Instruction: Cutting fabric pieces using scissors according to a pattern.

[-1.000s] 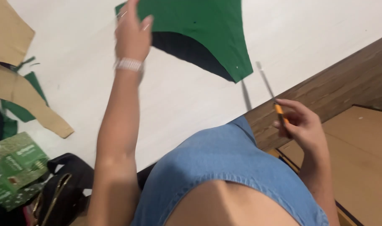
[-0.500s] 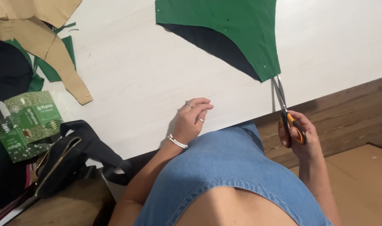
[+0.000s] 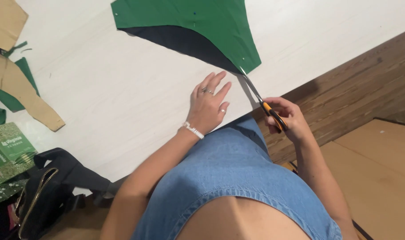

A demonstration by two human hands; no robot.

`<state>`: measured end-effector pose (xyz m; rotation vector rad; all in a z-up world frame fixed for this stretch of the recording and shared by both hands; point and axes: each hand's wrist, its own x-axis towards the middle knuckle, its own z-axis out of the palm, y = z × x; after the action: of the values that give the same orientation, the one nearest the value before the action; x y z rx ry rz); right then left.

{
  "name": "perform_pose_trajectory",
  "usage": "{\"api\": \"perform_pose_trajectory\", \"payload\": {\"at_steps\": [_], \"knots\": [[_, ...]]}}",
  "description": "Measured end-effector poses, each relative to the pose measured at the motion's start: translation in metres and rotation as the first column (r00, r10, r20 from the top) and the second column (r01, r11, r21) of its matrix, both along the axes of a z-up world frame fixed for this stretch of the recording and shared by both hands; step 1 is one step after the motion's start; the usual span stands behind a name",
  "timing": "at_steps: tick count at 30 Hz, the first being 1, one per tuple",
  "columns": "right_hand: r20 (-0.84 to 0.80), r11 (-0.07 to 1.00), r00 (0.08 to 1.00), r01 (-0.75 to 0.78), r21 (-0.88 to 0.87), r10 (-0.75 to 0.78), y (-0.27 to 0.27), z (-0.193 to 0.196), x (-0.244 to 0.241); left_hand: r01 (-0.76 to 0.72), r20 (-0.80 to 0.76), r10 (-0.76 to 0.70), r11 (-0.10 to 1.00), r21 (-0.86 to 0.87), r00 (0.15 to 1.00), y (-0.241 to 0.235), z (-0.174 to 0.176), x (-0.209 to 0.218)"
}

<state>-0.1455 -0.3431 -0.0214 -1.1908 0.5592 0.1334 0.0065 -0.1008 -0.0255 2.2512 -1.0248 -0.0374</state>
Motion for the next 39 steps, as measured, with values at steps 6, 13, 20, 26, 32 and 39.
{"api": "perform_pose_trajectory", "payload": {"at_steps": [6, 13, 20, 26, 32, 39], "knots": [[-0.003, 0.999, 0.999, -0.041, -0.003, 0.041, -0.01, 0.004, 0.014, -0.025, 0.037, 0.021, 0.993, 0.112, 0.999, -0.032, -0.016, 0.0], [-0.049, 0.994, 0.993, -0.11, -0.02, 0.108, -0.021, 0.004, 0.014, -0.008, 0.076, -0.005, 0.985, 0.17, 0.997, -0.035, -0.02, -0.003], [-0.102, 0.986, 0.982, -0.165, -0.034, 0.161, -0.025, 0.012, 0.017, -0.008, 0.058, -0.002, 0.983, 0.184, 0.998, -0.036, -0.022, -0.004], [-0.072, 0.989, 0.989, -0.124, 0.076, 0.129, -0.026, 0.002, 0.015, -0.004, 0.057, -0.005, 0.988, 0.156, 0.998, -0.035, -0.024, -0.002], [-0.08, 0.988, 0.986, -0.145, 0.05, 0.148, -0.023, 0.013, 0.034, 0.002, 0.045, -0.007, 0.994, 0.112, 0.999, -0.034, -0.023, -0.001], [-0.11, 0.986, 0.98, -0.166, 0.029, 0.168, -0.021, 0.02, 0.043, -0.002, 0.038, -0.001, 0.997, 0.076, 0.999, -0.034, -0.021, -0.001]]}}
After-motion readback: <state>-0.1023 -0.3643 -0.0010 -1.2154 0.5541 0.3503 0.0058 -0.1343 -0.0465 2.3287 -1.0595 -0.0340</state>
